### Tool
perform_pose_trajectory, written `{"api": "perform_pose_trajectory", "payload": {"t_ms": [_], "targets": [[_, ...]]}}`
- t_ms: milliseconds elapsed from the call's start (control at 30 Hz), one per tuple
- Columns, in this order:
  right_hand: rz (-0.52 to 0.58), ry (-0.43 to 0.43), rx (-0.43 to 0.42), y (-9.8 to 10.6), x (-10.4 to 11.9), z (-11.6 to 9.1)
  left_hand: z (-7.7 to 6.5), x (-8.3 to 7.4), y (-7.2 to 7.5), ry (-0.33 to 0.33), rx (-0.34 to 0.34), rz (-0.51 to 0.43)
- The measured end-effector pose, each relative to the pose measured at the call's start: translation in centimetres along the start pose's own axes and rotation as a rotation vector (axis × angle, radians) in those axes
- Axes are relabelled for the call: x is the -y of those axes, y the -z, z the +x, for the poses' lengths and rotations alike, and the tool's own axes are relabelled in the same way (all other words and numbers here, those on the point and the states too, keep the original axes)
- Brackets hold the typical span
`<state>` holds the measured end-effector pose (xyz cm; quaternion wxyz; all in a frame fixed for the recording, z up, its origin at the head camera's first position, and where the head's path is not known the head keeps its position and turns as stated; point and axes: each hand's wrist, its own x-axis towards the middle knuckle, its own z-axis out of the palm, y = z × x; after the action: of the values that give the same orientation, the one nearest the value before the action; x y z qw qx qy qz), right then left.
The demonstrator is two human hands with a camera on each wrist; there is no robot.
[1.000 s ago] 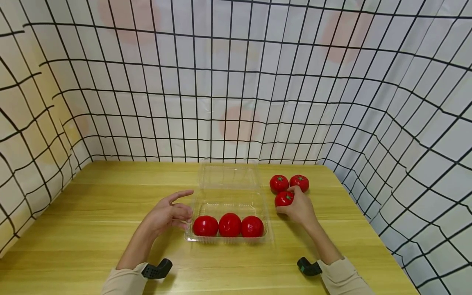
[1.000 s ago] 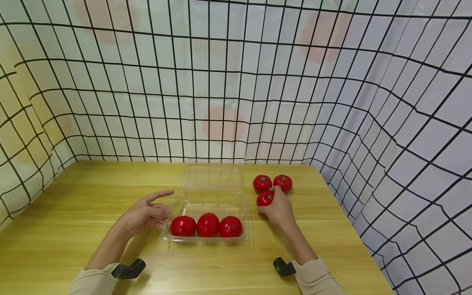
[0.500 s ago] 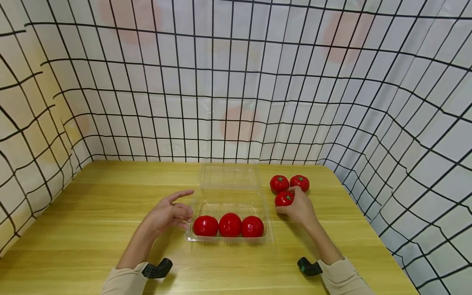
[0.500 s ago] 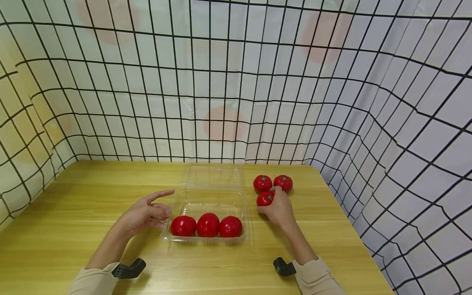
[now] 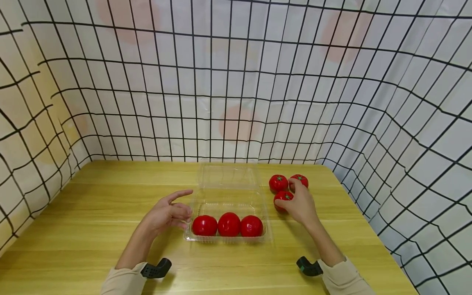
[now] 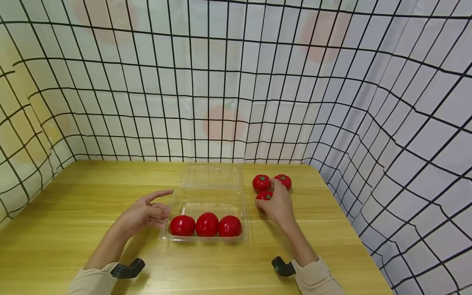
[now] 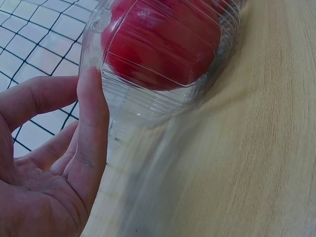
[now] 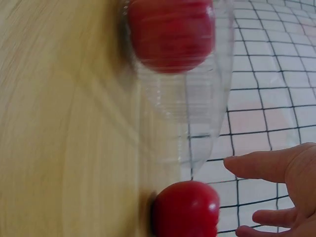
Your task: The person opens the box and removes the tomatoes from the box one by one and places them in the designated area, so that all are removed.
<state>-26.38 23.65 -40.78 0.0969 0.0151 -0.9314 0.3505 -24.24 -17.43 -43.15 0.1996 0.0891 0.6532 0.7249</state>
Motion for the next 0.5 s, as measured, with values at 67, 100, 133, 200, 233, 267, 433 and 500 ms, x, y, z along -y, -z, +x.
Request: {"api": "perform_pose_trajectory", "payload": {"t_ms": [67, 100, 133, 200, 233, 267, 433, 500], "targets": [[0.007, 0.012, -0.024, 0.2, 0.5, -0.2, 0.0, 0.0, 0.0, -0.004, 0.005, 0.0], [0.007, 0.016, -0.03, 0.3, 0.8, -0.3, 0.1, 0.0, 0.0, -0.005, 0.006, -0.001], [0.01, 0.02, -0.033, 0.4, 1.0, -0.4, 0.1, 0.0, 0.0, -0.006, 0.007, -0.001], [0.014, 0.026, -0.034, 0.5, 1.5, -0.7, 0.1, -0.1, 0.0, -0.006, 0.007, -0.002], [0.018, 0.03, -0.035, 0.5, 1.8, -0.8, 0.1, -0.1, 0.0, -0.006, 0.008, -0.001], [0.024, 0.035, -0.035, 0.5, 2.0, -1.0, 0.1, -0.1, 0.0, -0.005, 0.007, 0.001], [0.05, 0.073, -0.019, 0.3, 3.2, -1.8, -0.1, -0.1, 0.0, -0.002, -0.001, 0.009], [0.052, 0.098, -0.008, 0.0, 3.6, -2.1, -0.1, -0.1, -0.1, -0.003, -0.002, 0.011]]}}
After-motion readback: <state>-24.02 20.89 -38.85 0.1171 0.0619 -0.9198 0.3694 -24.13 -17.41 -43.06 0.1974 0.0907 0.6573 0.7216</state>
